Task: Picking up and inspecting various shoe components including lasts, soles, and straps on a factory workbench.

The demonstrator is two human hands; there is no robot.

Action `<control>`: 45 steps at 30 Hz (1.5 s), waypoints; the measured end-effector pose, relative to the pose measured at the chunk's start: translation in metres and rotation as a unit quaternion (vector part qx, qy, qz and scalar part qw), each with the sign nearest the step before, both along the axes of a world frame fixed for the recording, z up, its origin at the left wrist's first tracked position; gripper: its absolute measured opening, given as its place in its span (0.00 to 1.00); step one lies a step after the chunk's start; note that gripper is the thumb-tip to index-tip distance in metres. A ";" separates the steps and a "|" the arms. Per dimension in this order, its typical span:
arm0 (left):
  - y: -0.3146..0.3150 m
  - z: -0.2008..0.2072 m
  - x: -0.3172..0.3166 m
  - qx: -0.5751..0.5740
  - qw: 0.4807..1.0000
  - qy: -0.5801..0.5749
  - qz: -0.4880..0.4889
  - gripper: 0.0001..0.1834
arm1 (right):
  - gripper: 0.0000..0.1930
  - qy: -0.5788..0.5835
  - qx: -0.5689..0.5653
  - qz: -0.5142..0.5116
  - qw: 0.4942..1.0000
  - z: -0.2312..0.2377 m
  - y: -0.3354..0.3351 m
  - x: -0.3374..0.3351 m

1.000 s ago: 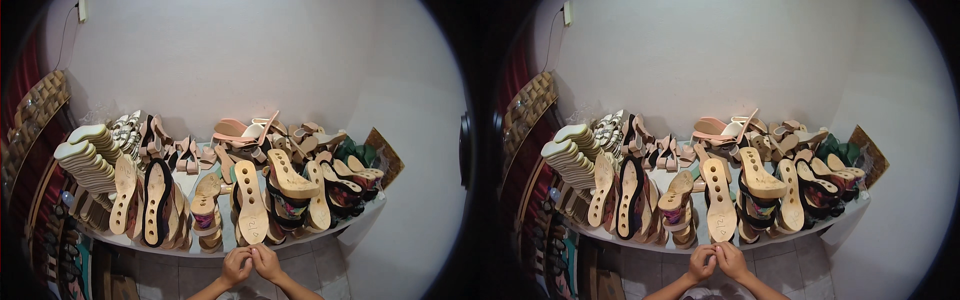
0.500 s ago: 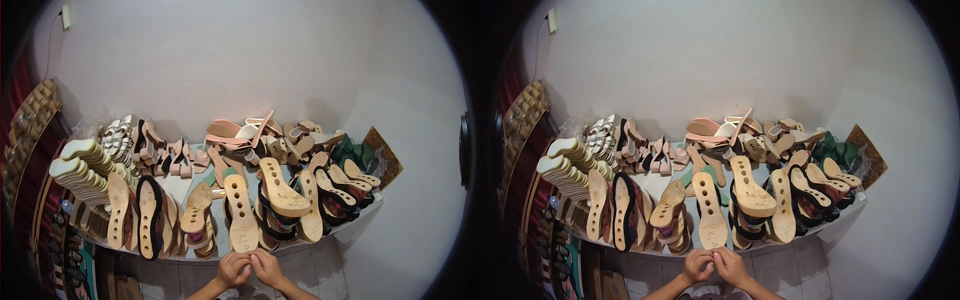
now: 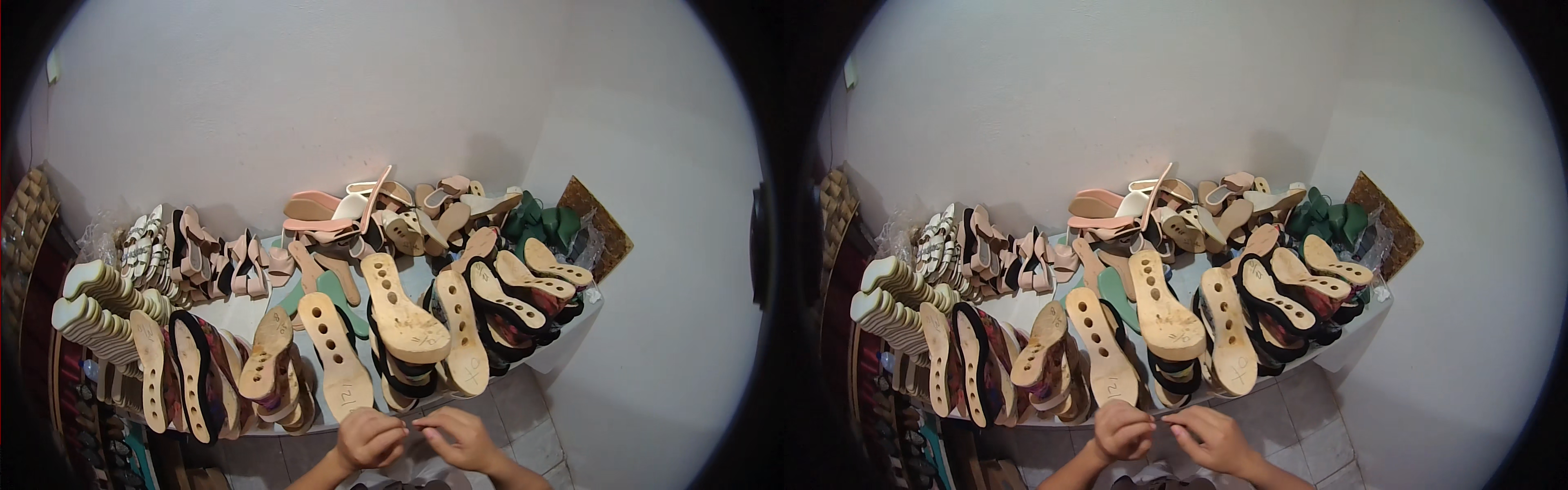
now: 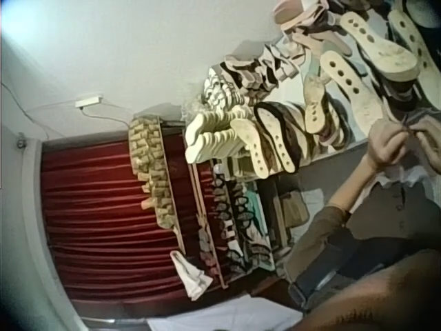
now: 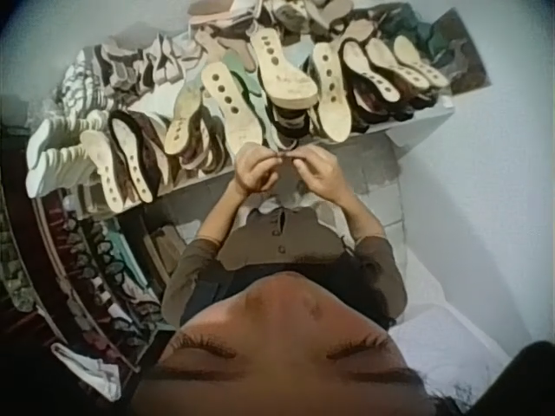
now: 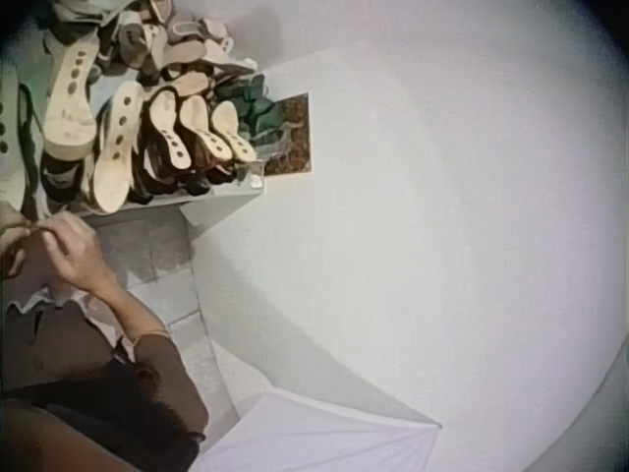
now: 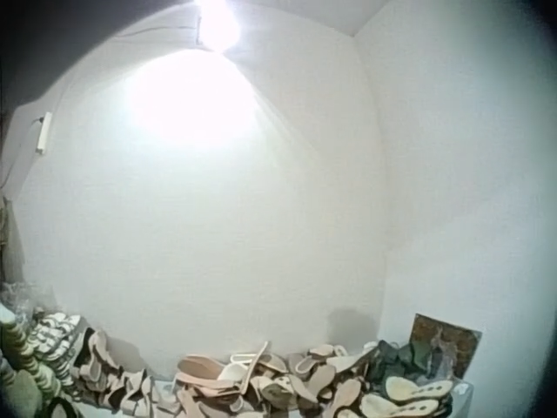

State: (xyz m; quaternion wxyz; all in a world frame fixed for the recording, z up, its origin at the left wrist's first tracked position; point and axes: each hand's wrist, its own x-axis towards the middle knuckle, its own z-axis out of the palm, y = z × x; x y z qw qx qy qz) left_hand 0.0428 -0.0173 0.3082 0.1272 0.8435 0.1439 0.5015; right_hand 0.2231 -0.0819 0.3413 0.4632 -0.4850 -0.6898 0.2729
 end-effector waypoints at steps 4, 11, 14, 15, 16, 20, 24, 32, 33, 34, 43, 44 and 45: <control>0.030 0.066 0.016 0.073 0.991 0.098 0.048 0.11 | 0.06 -0.163 0.078 0.063 0.982 0.052 0.016 0.077; 0.137 0.150 0.097 0.070 0.968 0.191 0.150 0.08 | 0.05 -0.352 0.105 0.158 0.917 0.134 0.097 0.200; 0.186 0.156 0.135 -0.144 0.910 0.321 0.219 0.10 | 0.08 -0.341 0.101 0.151 0.922 0.126 0.167 0.235; 0.208 0.154 0.150 -0.136 0.893 0.371 0.217 0.11 | 0.09 -0.358 0.066 0.138 0.921 0.130 0.187 0.242; 0.231 0.149 0.164 -0.133 0.871 0.421 0.216 0.13 | 0.10 -0.372 0.029 0.130 0.919 0.129 0.210 0.246; 0.311 0.132 0.218 -0.191 0.808 0.478 0.287 0.16 | 0.12 -0.562 0.052 0.057 0.824 0.114 0.293 0.252; 0.367 0.080 0.220 -0.283 0.761 0.491 0.315 0.18 | 0.12 -0.572 0.008 0.039 0.819 0.099 0.348 0.241; 0.397 0.018 0.201 -0.130 0.615 0.677 0.383 0.44 | 0.13 -0.604 -0.007 0.068 0.794 0.073 0.409 0.256; 0.400 0.013 0.199 -0.184 0.625 0.660 0.375 0.46 | 0.13 -0.603 -0.007 0.071 0.794 0.070 0.414 0.257; 0.405 0.010 0.197 -0.235 0.633 0.640 0.367 0.48 | 0.13 -0.597 -0.012 0.064 0.800 0.065 0.420 0.260; 0.405 -0.029 0.197 -0.376 0.681 0.574 0.257 0.54 | 0.15 -0.549 -0.124 0.053 0.825 0.019 0.453 0.270; 0.403 -0.031 0.193 -0.366 0.675 0.590 0.248 0.55 | 0.14 -0.542 -0.117 0.042 0.831 0.021 0.453 0.269; 0.415 -0.045 0.180 -0.363 0.700 0.562 0.252 0.55 | 0.14 -0.535 -0.112 0.032 0.836 0.022 0.454 0.269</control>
